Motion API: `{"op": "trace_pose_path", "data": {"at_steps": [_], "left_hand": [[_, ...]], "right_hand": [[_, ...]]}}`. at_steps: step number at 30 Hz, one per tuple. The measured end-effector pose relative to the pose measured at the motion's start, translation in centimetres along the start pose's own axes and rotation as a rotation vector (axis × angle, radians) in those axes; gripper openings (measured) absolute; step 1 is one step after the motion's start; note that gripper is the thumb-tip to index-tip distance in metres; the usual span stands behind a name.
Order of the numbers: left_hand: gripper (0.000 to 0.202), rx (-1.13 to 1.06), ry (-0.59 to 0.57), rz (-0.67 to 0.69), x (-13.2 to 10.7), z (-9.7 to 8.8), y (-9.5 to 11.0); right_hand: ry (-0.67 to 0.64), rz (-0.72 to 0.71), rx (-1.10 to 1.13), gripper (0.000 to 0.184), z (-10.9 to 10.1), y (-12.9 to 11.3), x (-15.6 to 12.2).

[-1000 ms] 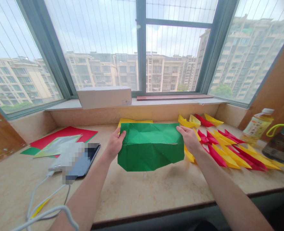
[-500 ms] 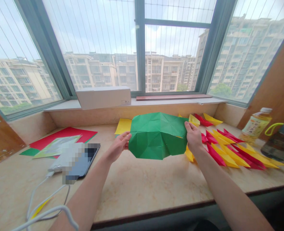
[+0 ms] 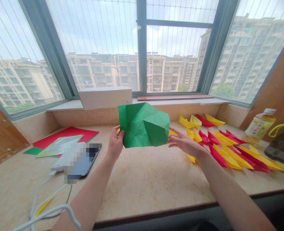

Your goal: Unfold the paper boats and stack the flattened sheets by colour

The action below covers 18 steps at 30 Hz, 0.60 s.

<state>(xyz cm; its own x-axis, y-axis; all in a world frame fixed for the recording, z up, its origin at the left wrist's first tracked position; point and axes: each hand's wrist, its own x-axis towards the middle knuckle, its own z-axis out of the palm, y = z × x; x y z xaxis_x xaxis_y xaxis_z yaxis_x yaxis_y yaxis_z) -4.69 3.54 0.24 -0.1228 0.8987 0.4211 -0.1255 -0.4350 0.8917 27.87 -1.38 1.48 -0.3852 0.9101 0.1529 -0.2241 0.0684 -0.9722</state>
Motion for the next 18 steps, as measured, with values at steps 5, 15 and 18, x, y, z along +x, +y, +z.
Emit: {"op": "trace_pose_path", "data": {"at_steps": [5,15,18], "left_hand": [[0.045,0.013,0.043,0.059,-0.1,0.1,-0.3],[0.04,0.037,0.124,0.155,0.6,-0.6,-0.9],[0.039,0.055,0.179,0.173,1.0,-1.1,-0.7]], "right_hand": [[-0.074,-0.018,-0.103,0.079,0.9,0.4,0.2],[-0.058,-0.034,-0.379,0.038,0.2,1.6,1.1],[0.088,-0.102,-0.382,0.038,-0.4,2.0,1.5]]}}
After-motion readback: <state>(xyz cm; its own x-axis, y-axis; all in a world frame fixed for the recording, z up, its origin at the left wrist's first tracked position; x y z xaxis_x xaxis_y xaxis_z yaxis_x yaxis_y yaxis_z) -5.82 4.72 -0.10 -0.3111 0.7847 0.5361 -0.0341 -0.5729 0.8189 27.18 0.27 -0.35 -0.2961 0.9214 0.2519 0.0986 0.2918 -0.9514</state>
